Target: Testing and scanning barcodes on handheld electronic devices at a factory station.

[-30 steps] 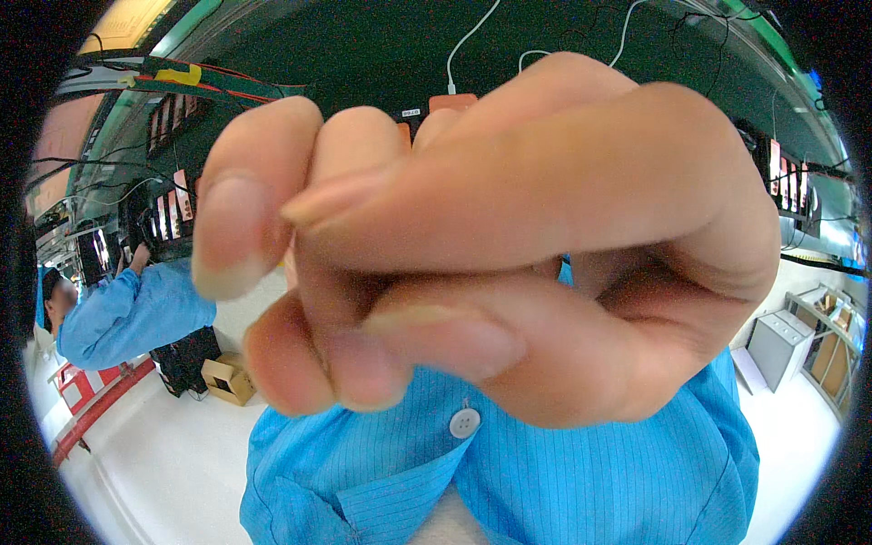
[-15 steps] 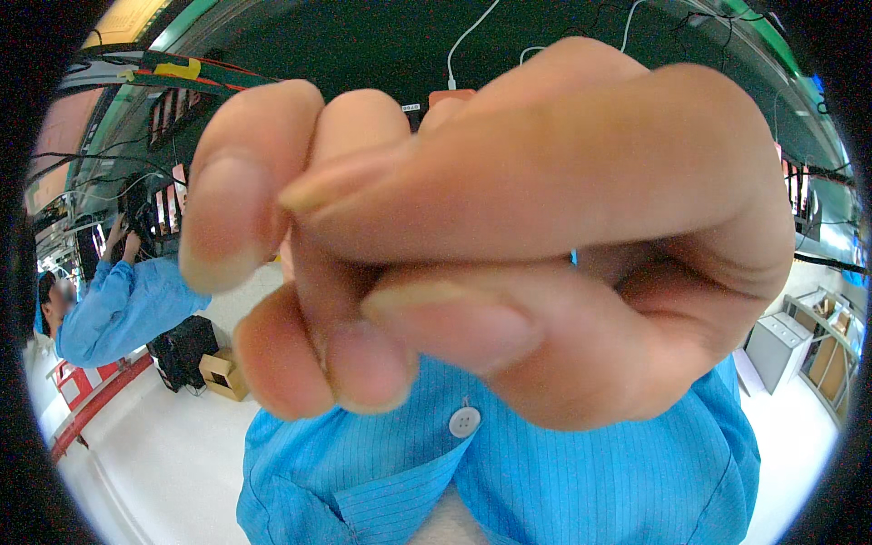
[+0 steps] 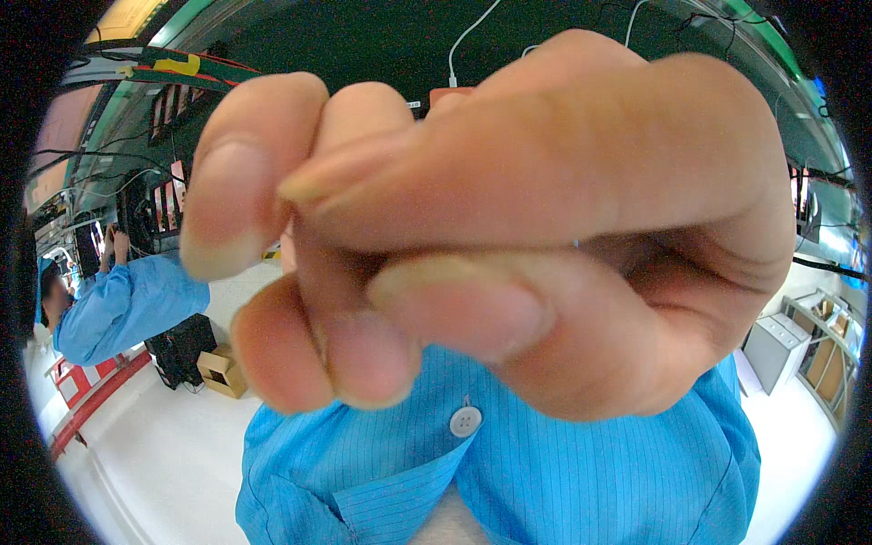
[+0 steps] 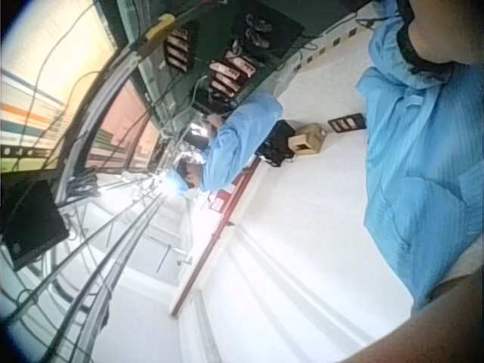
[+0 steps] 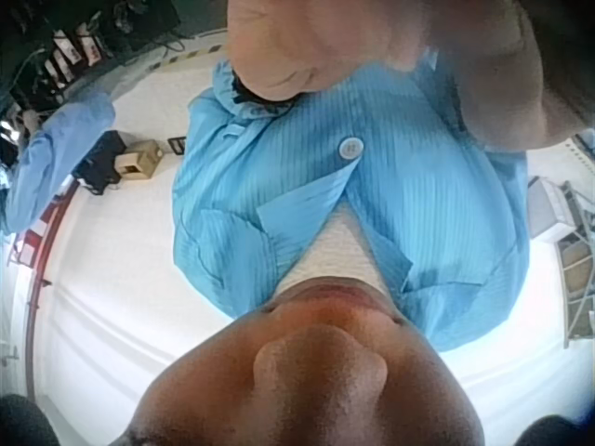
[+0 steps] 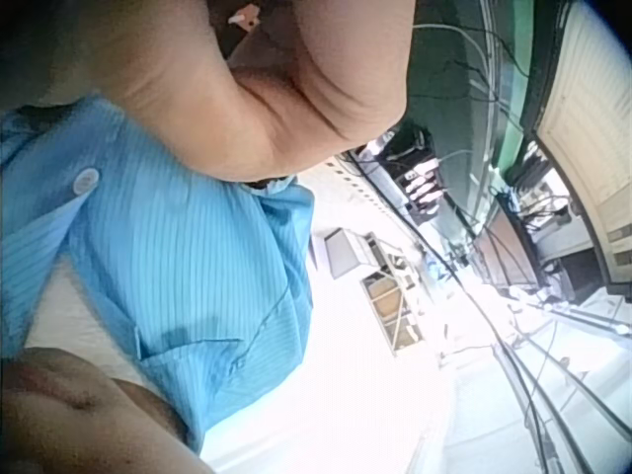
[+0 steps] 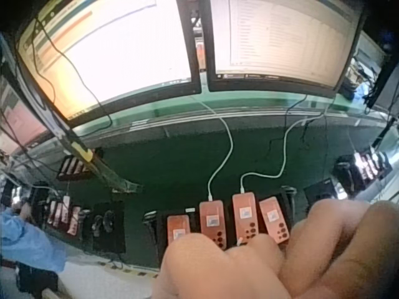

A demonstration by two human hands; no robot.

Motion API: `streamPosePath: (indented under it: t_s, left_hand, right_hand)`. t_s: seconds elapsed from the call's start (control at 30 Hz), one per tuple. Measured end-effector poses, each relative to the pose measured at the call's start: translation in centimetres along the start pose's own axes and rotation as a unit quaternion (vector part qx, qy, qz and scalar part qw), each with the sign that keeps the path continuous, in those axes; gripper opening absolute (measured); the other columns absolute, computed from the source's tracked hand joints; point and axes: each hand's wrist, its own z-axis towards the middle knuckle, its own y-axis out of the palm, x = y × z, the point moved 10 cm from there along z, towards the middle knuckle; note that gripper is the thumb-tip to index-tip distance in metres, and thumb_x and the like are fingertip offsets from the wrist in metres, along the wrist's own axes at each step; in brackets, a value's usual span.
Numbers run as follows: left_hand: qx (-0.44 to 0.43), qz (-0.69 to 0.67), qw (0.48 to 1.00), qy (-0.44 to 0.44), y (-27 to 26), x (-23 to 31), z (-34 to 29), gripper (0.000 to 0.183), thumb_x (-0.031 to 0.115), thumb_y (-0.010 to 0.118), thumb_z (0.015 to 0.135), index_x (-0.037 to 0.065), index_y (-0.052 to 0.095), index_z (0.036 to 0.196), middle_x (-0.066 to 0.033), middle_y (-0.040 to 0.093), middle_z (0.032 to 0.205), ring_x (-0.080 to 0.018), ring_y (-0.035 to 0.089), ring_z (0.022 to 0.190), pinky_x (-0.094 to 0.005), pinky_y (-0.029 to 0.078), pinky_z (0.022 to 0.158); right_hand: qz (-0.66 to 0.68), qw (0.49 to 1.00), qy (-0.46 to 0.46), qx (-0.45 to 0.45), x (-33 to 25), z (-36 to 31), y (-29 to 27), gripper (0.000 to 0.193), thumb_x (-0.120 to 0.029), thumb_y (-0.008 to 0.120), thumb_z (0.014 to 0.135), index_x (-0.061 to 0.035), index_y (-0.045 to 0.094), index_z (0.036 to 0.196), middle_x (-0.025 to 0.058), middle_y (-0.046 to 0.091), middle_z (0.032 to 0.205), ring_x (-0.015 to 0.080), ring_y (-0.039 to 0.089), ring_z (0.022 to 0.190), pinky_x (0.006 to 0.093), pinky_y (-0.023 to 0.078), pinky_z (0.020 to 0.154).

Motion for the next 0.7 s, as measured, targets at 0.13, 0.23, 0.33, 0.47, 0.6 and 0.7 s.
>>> streamPosePath:
  t_s: [0.13,0.23,0.33,0.47,0.6,0.7]
  left_hand:
    - [0.006,-0.020,1.000,0.008,0.0,-0.1,0.1,0.037,-0.010,0.066,0.075,-0.008,0.048,0.107,-0.0132,0.051,0.076,-0.0148,0.040,0.075,-0.0328,0.035,0.066]
    - [0.003,-0.017,1.000,0.003,-0.1,0.0,0.1,0.037,-0.010,0.066,0.075,-0.008,0.048,0.106,-0.0140,0.052,0.077,-0.0145,0.040,0.074,-0.0326,0.034,0.066]
    - [0.000,0.030,1.000,0.001,0.0,0.1,0.0,0.036,-0.010,0.066,0.074,-0.008,0.048,0.105,-0.0148,0.053,0.079,-0.0142,0.040,0.073,-0.0325,0.034,0.066]
    - [0.018,0.004,1.000,0.003,-0.2,0.0,0.0,0.036,-0.010,0.067,0.074,-0.008,0.048,0.105,-0.0153,0.054,0.079,-0.0141,0.040,0.073,-0.0325,0.033,0.065]
    - [0.005,0.004,1.000,-0.001,-0.2,-0.1,-0.1,0.037,-0.009,0.067,0.075,-0.008,0.047,0.106,-0.0141,0.053,0.078,-0.0138,0.040,0.074,-0.0322,0.033,0.065]
    - [0.131,-0.106,0.986,-0.007,-0.2,-0.9,-0.5,0.036,-0.008,0.067,0.076,-0.007,0.047,0.107,-0.0127,0.051,0.075,-0.0142,0.040,0.075,-0.0316,0.033,0.065]
  right_hand:
    - [0.074,0.997,0.022,-0.018,1.1,-0.4,-0.6,0.027,-0.025,0.066,0.088,-0.0079,0.058,0.107,0.0106,0.054,0.089,0.0144,0.054,0.071,0.0270,0.046,0.061]
    - [0.089,0.996,-0.002,0.027,1.0,-0.7,-0.9,0.026,-0.024,0.066,0.088,-0.0077,0.058,0.106,0.0113,0.054,0.089,0.0146,0.054,0.072,0.0276,0.046,0.062]
    - [-0.006,0.999,0.024,0.031,0.1,-0.3,-0.5,0.026,-0.024,0.067,0.088,-0.0077,0.058,0.105,0.0114,0.055,0.090,0.0151,0.054,0.072,0.0282,0.046,0.063]
    - [-0.029,0.998,0.058,0.021,-0.1,0.9,0.5,0.026,-0.024,0.067,0.087,-0.0075,0.057,0.105,0.0114,0.055,0.090,0.0152,0.054,0.072,0.0282,0.046,0.063]
    - [-0.034,0.997,0.070,0.011,0.2,1.1,0.8,0.027,-0.024,0.068,0.087,-0.0073,0.057,0.105,0.0114,0.054,0.090,0.0153,0.054,0.072,0.0282,0.046,0.063]
    - [-0.019,0.998,0.063,0.007,0.4,1.1,0.8,0.027,-0.024,0.068,0.087,-0.0071,0.057,0.105,0.0114,0.055,0.090,0.0154,0.054,0.072,0.0282,0.046,0.063]
